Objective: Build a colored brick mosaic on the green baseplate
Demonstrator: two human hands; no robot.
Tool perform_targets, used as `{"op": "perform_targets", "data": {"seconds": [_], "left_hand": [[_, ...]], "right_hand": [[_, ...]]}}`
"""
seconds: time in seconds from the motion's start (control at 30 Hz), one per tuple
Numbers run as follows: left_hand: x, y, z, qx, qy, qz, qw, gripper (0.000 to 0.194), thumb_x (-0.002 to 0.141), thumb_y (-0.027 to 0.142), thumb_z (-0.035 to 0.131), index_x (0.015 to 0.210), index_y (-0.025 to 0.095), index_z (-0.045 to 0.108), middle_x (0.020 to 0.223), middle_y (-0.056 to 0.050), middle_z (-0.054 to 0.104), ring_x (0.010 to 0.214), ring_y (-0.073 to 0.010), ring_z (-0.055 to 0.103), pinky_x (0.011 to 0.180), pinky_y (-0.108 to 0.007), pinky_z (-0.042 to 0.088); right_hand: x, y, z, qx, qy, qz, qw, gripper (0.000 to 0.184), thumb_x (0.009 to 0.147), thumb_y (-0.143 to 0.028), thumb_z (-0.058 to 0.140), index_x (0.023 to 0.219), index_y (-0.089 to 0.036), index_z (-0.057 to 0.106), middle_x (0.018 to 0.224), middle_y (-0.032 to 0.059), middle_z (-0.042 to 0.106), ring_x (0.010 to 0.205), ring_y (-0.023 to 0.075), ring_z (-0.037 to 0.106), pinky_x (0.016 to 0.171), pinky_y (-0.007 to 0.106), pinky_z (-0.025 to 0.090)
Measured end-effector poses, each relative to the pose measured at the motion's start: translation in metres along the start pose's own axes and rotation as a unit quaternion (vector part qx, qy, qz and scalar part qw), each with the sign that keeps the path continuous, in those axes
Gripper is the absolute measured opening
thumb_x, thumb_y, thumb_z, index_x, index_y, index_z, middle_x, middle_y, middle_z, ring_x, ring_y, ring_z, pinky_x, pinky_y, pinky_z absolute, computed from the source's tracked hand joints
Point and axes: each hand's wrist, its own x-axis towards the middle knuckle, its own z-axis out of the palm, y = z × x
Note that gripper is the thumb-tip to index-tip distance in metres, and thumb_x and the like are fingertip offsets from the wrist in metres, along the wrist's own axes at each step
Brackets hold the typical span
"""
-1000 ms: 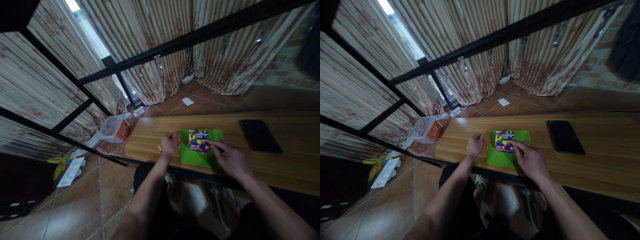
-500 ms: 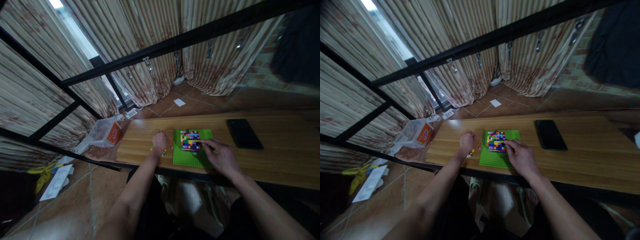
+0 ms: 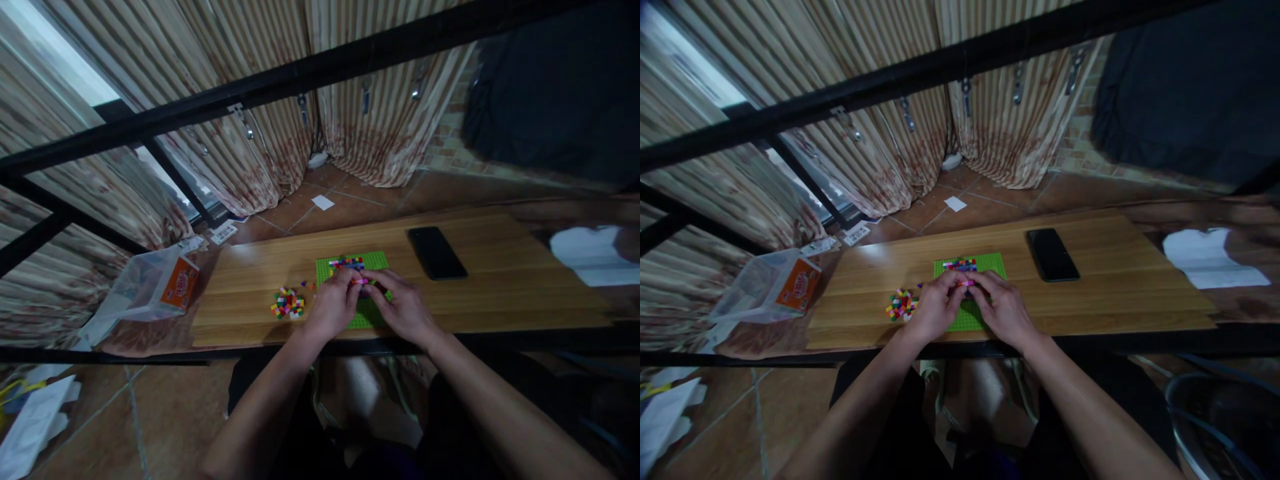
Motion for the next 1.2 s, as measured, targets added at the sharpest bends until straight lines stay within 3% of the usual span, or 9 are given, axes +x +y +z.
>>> {"op": "perform_targets", "data": {"seconds": [0.17,0.43,0.57,0.8,1.0,1.2], "left_hand": [[-0.003,0.003,0.01,-0.014,0.02,-0.046,0.999,0.013,0.094,0.02,0.047,0.094,0.02,0.06,0.091,-0.004,0.07,0.084,-0.0156,0.066,0.079,-0.025,0.05],[-0.008,0.007,0.028,-0.036,0.078,-0.119,0.989,0.013,0.089,0.016,0.051,0.09,0.02,0.063,0.085,-0.003,0.071,0.077,-0.0149,0.067,0.071,-0.024,0.051],[-0.005,-0.002,0.015,-0.027,0.12,-0.148,0.981,0.012,0.088,0.017,0.052,0.09,0.02,0.064,0.082,-0.002,0.071,0.073,-0.0146,0.066,0.069,-0.023,0.05],[0.002,-0.03,-0.007,-0.063,0.19,-0.176,0.964,0.012,0.088,0.018,0.053,0.087,0.016,0.064,0.083,-0.003,0.072,0.069,-0.0134,0.064,0.066,-0.023,0.048],[0.004,-0.037,-0.003,-0.075,0.193,-0.184,0.961,0.012,0.087,0.017,0.053,0.087,0.016,0.065,0.083,-0.003,0.072,0.074,-0.0139,0.066,0.068,-0.023,0.049],[0.004,-0.04,-0.001,-0.065,0.19,-0.177,0.963,0.012,0.086,0.018,0.054,0.086,0.017,0.066,0.083,-0.003,0.072,0.074,-0.0139,0.065,0.07,-0.023,0.049]], "right_hand": [[-0.002,0.001,0.004,0.012,0.013,0.025,1.0,0.024,0.094,-0.03,0.05,0.104,-0.026,0.071,0.091,0.0051,0.073,0.083,0.0196,0.069,0.076,0.034,0.055],[-0.011,0.004,0.013,-0.003,0.059,0.033,0.998,0.021,0.094,-0.03,0.051,0.095,-0.022,0.071,0.089,0.0069,0.072,0.082,0.0198,0.068,0.075,0.033,0.054],[-0.009,0.009,0.006,-0.01,0.074,0.059,0.995,0.024,0.094,-0.031,0.051,0.103,-0.021,0.07,0.088,0.0065,0.07,0.076,0.0184,0.067,0.072,0.033,0.053],[-0.01,0.015,0.0,-0.022,0.018,0.049,0.998,0.027,0.096,-0.035,0.047,0.102,-0.022,0.07,0.089,0.0063,0.07,0.069,0.0181,0.068,0.068,0.033,0.054],[-0.013,0.017,0.012,-0.066,0.015,0.029,0.997,0.024,0.094,-0.035,0.05,0.102,-0.025,0.071,0.098,0.0057,0.074,0.087,0.0227,0.07,0.08,0.04,0.056],[-0.007,0.023,0.025,-0.069,0.052,0.014,0.996,0.018,0.09,-0.036,0.059,0.092,-0.029,0.075,0.119,0.006,0.066,0.113,0.0257,0.057,0.097,0.049,0.045]]}}
